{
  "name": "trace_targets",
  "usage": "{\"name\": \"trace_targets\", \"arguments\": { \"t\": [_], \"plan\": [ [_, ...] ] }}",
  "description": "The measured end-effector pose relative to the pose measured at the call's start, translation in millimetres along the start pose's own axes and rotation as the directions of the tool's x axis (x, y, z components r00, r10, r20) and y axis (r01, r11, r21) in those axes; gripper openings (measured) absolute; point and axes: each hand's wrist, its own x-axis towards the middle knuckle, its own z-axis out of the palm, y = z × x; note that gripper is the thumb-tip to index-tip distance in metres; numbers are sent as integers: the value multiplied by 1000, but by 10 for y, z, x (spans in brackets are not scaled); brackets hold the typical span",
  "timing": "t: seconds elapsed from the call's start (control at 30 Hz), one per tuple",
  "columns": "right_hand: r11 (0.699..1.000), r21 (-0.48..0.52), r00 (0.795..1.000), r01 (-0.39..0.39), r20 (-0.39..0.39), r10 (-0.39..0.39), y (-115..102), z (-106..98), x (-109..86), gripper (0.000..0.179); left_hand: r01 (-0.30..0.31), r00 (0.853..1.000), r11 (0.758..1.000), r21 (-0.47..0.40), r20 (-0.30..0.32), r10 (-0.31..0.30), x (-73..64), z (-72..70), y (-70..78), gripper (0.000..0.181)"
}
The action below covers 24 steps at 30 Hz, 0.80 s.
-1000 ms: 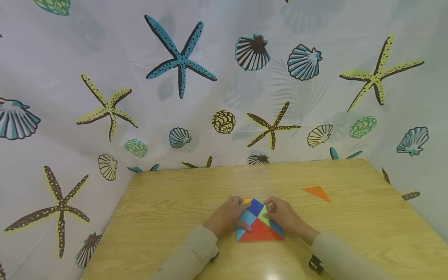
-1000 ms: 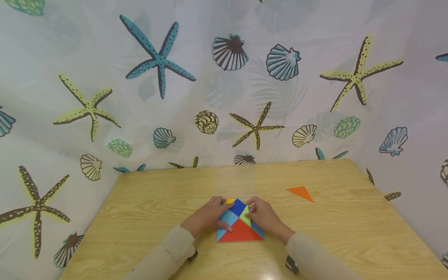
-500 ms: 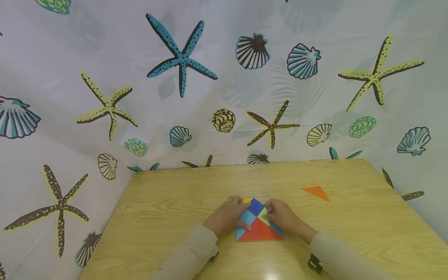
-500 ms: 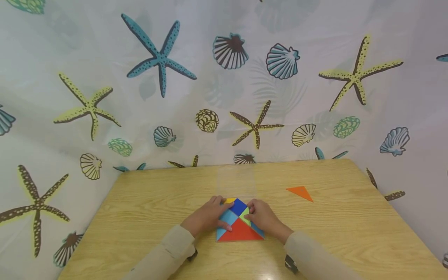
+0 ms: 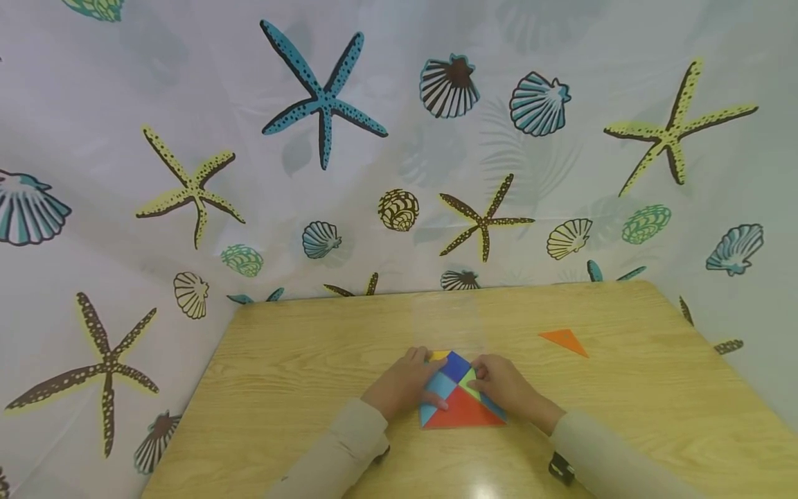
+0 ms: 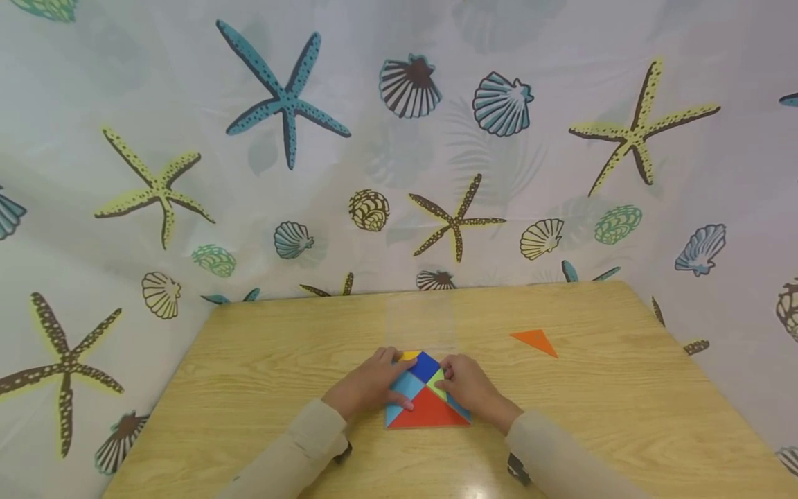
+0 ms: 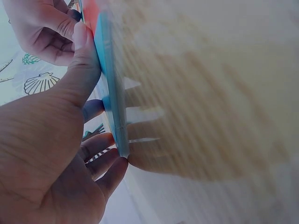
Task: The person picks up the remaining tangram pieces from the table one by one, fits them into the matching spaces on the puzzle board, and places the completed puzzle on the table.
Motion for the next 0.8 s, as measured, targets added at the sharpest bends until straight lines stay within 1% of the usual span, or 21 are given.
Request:
{"name": "trace_targets", "arguments": {
  "t": [0.1,0.23,0.37,0.47,0.7,0.8],
  "plan": [
    [998,-50,999,41,-3,-42,0,2,1,21,-8,1000,1000,6,-5,8,0,-9,3,88],
    [990,-106,996,91,-8,-93,-3,9,-17,24,-4,1000,1000,8,1,4,-1,-4,4,89],
    [983,-135,992,122,-24,-127,-1,8,-60,28,4,1000,1000,12,12,-4,0,-10,15,89],
    [984,-137,992,117,-24,-122,1,9,-74,32,1,1000,1000,14,8,-1,0,-14,22,88],
    [991,-119,998,60,-19,-62,-6,14,-76,39,1,1000,1000,14,3,-1,-10,-26,36,87],
    [992,-107,998,64,-20,-66,-18,4,-85,39,6,1000,1000,9,8,-6,-11,-41,47,87]
  ]
}}
